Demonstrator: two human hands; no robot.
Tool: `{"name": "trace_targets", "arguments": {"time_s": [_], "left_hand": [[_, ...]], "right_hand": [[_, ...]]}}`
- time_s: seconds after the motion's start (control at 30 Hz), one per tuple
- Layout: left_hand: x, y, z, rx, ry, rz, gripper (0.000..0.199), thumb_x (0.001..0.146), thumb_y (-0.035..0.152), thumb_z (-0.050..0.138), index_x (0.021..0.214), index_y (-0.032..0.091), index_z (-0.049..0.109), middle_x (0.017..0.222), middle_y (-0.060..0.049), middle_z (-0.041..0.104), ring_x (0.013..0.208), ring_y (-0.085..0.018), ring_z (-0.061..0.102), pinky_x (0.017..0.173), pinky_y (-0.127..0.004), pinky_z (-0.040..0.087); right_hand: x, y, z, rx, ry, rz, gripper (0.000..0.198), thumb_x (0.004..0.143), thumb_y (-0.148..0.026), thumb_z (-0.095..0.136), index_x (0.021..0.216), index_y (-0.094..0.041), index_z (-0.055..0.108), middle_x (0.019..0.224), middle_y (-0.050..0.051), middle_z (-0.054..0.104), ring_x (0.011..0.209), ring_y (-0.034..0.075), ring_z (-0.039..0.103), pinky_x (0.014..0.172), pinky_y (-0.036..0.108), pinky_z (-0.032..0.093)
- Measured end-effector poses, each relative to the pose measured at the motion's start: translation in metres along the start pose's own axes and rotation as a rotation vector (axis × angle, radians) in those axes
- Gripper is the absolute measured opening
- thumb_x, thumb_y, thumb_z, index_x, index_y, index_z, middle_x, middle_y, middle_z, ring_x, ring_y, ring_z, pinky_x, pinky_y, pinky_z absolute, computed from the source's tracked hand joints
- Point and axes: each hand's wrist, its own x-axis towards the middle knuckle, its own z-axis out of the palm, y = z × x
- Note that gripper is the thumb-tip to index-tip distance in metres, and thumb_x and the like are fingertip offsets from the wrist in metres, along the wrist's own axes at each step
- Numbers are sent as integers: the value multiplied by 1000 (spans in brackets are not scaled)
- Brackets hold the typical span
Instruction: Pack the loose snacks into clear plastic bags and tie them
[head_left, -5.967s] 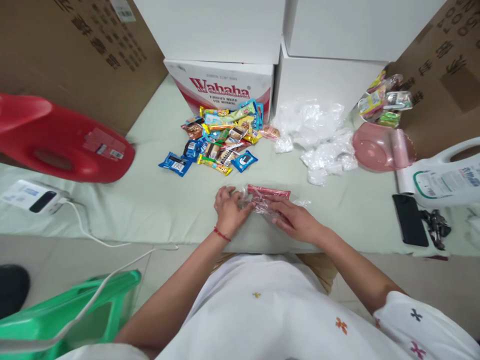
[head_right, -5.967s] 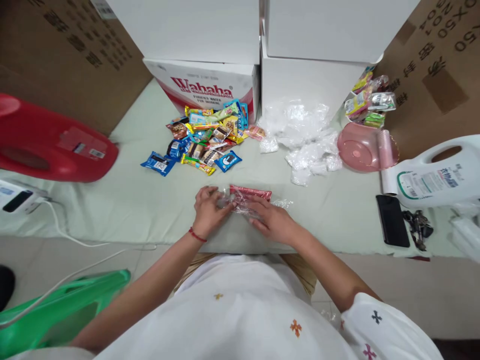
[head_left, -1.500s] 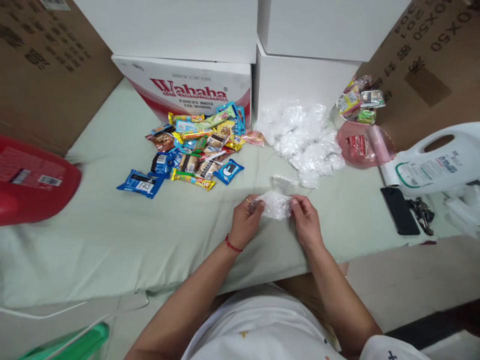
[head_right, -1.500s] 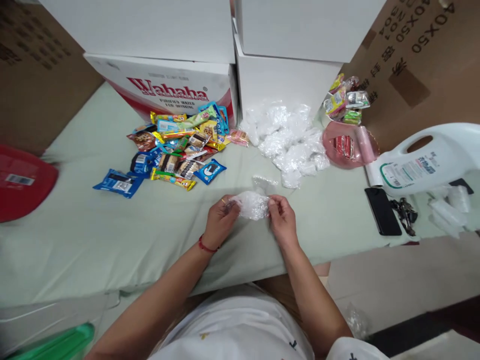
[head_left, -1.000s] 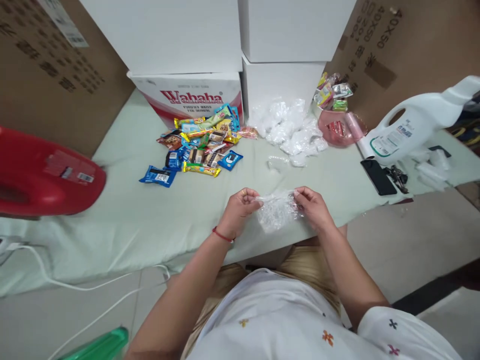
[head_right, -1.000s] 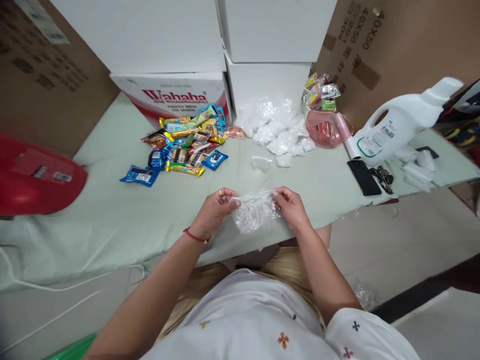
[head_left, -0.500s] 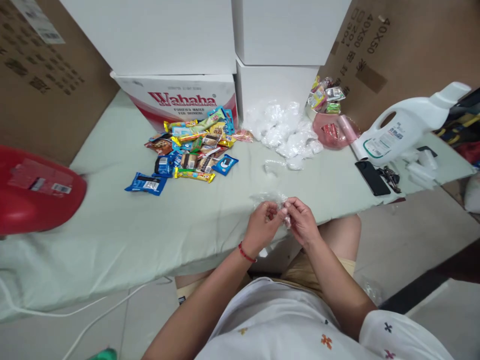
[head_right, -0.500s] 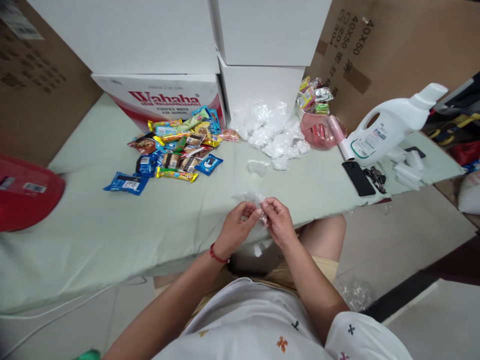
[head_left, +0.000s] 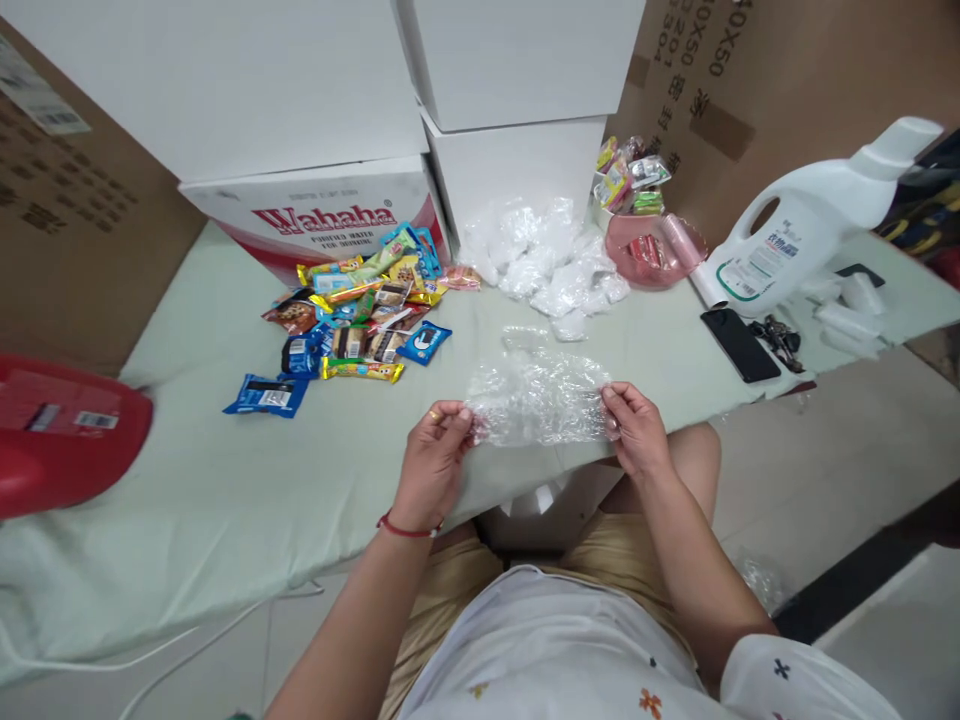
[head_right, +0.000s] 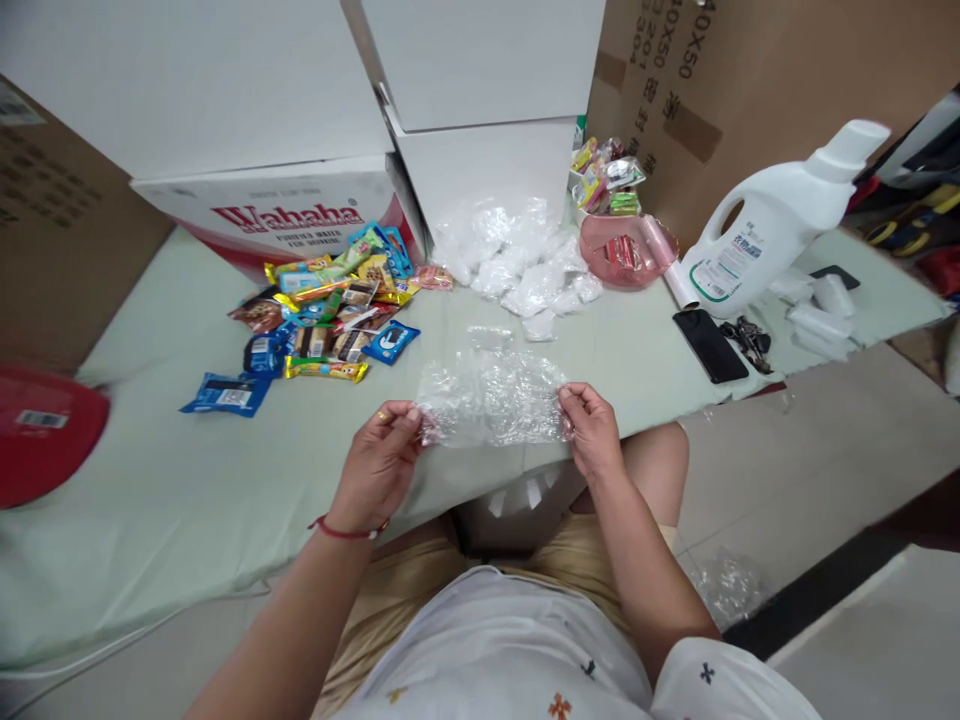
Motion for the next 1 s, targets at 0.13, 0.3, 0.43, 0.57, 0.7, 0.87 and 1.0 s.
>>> {"name": "trace_targets", "arguments": {"time_s": [0.13, 0.3, 0.43, 0.57, 0.7, 0.87, 1.0], "left_hand": [[5, 6, -20, 69, 109, 0, 49, 59, 47, 93, 84, 19, 62, 72, 4, 63, 62, -9, 53, 60, -21, 45], [7, 9, -47, 225, 193, 19, 47, 59, 47, 91, 82, 17, 63, 65, 5, 59, 57, -8, 47, 55, -20, 38], [5, 8, -68, 304, 168, 3, 45, 63, 48, 87, 85, 17, 64, 66, 3, 59, 58, -9, 47, 55, -22, 37], [-2, 7, -78, 587, 401, 184, 43, 67, 41, 83, 97, 17, 65, 88, -2, 64, 73, -14, 57, 66, -26, 46], [-18, 9, -57, 902, 448, 596, 19, 84, 30, 71, 100, 20, 67, 101, -5, 63, 81, -17, 59, 78, -32, 51], [2, -3, -6, 1155, -19, 709, 37, 92, 18, 58, 128, 22, 66, 135, -11, 63, 115, -26, 65, 97, -38, 53], [45, -27, 7, 1289, -117, 602, 53, 89, 9, 53, 141, 19, 58, 145, -14, 57, 121, -27, 64, 100, -40, 55]], "right_hand": [[4, -1, -13, -35, 7, 1, 44, 65, -54, 89, 84, -21, 67, 68, -5, 55, 50, 6, 37, 42, 21, 24], [9, 1, -20, -117, -8, -26, 41, 68, -53, 87, 84, -21, 68, 62, -5, 52, 50, 8, 38, 42, 21, 25], [10, -1, -16, -170, -41, -9, 43, 69, -56, 86, 82, -20, 69, 61, -4, 54, 50, 8, 37, 43, 20, 23], [8, 2, -9, -207, -77, 8, 44, 70, -60, 84, 81, -20, 69, 60, -5, 53, 50, 8, 37, 43, 20, 24], [3, 11, -6, -244, -112, 4, 43, 73, -59, 83, 81, -19, 69, 55, -7, 45, 49, 8, 35, 43, 21, 23], [-5, 17, -11, -302, -133, 2, 43, 77, -60, 80, 85, -19, 68, 55, -7, 44, 49, 8, 34, 45, 22, 25], [-11, 10, -26, -439, -263, -33, 41, 83, -59, 75, 89, -19, 72, 62, -4, 51, 54, 10, 37, 49, 24, 29]]}}
